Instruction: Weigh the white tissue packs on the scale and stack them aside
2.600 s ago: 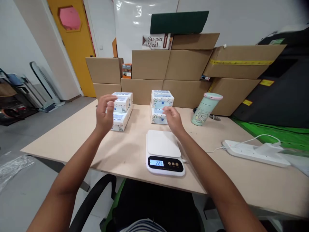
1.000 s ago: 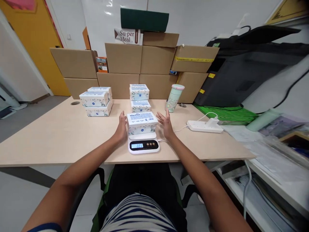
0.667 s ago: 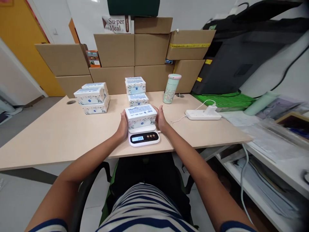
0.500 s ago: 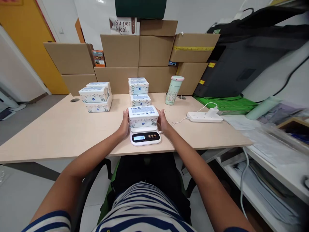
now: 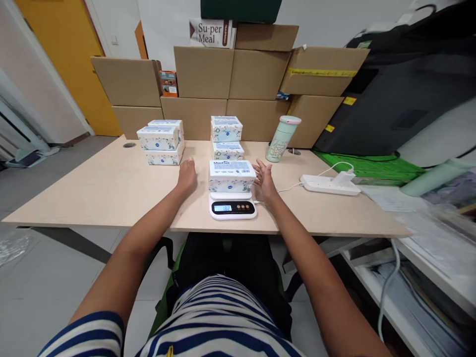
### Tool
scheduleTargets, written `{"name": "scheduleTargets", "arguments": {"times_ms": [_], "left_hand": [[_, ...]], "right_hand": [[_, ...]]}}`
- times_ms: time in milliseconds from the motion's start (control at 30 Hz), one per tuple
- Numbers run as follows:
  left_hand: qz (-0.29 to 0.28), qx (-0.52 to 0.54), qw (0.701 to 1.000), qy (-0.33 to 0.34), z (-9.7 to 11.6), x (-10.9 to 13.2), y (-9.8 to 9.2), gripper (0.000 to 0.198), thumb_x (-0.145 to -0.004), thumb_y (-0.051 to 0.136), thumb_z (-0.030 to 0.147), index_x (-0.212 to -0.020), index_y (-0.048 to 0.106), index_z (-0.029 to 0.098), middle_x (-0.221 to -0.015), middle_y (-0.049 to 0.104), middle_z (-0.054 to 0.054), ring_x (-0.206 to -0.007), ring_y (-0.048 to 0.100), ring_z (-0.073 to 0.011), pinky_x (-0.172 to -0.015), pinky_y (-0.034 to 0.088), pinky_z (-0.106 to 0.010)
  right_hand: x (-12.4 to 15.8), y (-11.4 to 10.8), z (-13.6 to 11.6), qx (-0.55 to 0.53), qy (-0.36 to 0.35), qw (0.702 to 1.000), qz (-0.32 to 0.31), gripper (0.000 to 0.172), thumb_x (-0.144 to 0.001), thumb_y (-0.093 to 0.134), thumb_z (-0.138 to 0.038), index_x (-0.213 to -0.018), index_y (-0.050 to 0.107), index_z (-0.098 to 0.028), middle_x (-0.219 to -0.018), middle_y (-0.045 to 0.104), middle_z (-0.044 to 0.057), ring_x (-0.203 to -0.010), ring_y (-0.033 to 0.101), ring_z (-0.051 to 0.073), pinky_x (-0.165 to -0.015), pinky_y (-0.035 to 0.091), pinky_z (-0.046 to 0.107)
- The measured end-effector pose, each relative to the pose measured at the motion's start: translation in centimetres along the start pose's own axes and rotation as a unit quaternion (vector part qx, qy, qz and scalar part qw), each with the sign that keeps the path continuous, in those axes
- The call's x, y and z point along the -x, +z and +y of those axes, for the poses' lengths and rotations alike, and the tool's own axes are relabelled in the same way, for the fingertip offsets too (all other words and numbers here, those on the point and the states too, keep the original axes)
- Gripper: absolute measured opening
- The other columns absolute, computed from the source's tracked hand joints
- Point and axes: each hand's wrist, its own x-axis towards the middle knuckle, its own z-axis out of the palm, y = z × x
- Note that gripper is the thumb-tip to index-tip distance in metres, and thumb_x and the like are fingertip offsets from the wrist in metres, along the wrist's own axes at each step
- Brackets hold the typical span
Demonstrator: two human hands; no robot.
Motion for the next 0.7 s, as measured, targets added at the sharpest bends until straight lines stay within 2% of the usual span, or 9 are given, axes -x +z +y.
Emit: {"name": "scheduleTargets", "arguments": {"times_ms": [100,233,467,600,700], "left_hand": [[0.024,-0.115,0.993,-0.006,0.4,-0.4,-1.0,0.045,-0.109,0.049,0.059,-0.117,0.068,0.018,-0.151,0.064,-0.027,-0.151,0.055,-0.042,-0.134,0.034,-0.057],[0.027,-0.172,0.985,-0.006,0.5,-0.5,-1.5,0.03,-0.109,0.048,0.042,-0.114,0.067,0.019,-0.146,0.068,-0.025,-0.144,0.06,-0.0392,-0.131,0.037,-0.057],[0.035,-0.214,0.976,-0.016,-0.2,-0.9,-1.7,0.026,-0.108,0.049,0.038,-0.11,0.068,0.02,-0.142,0.072,-0.023,-0.14,0.06,-0.0374,-0.124,0.042,-0.053],[0.047,-0.228,0.972,-0.035,-0.4,-1.2,-1.9,0.03,-0.11,0.046,0.039,-0.11,0.069,0.019,-0.139,0.073,-0.021,-0.135,0.063,-0.0331,-0.119,0.045,-0.044],[0.04,-0.233,0.971,-0.037,-0.5,-1.2,-1.9,0.032,-0.11,0.047,0.04,-0.112,0.07,0.019,-0.142,0.072,-0.022,-0.136,0.064,-0.0332,-0.118,0.045,-0.045]], "right_hand": [[-0.1,-0.1,0.1,0.004,-0.003,1.0,0.022,0.122,-0.083,0.003,-0.105,-0.177,0.037,-0.035,-0.174,0.052,0.014,-0.155,0.056,0.033,-0.123,0.049,0.055],[-0.2,-0.3,0.4,0.034,-0.038,0.998,0.044,0.119,-0.085,-0.008,-0.1,-0.176,0.039,-0.04,-0.171,0.055,0.012,-0.147,0.062,0.033,-0.119,0.052,0.055],[0.5,-0.4,0.6,0.075,-0.082,0.985,0.13,0.113,-0.091,0.0,-0.1,-0.171,0.05,-0.037,-0.16,0.062,0.013,-0.144,0.064,0.032,-0.121,0.048,0.056],[1.0,-0.4,0.4,0.072,-0.092,0.983,0.144,0.116,-0.091,0.009,-0.102,-0.167,0.054,-0.027,-0.159,0.063,0.018,-0.141,0.065,0.033,-0.122,0.048,0.055],[1.1,-0.4,0.3,0.073,-0.096,0.982,0.142,0.119,-0.09,0.013,-0.103,-0.167,0.054,-0.022,-0.159,0.063,0.02,-0.14,0.066,0.033,-0.123,0.047,0.054]]}}
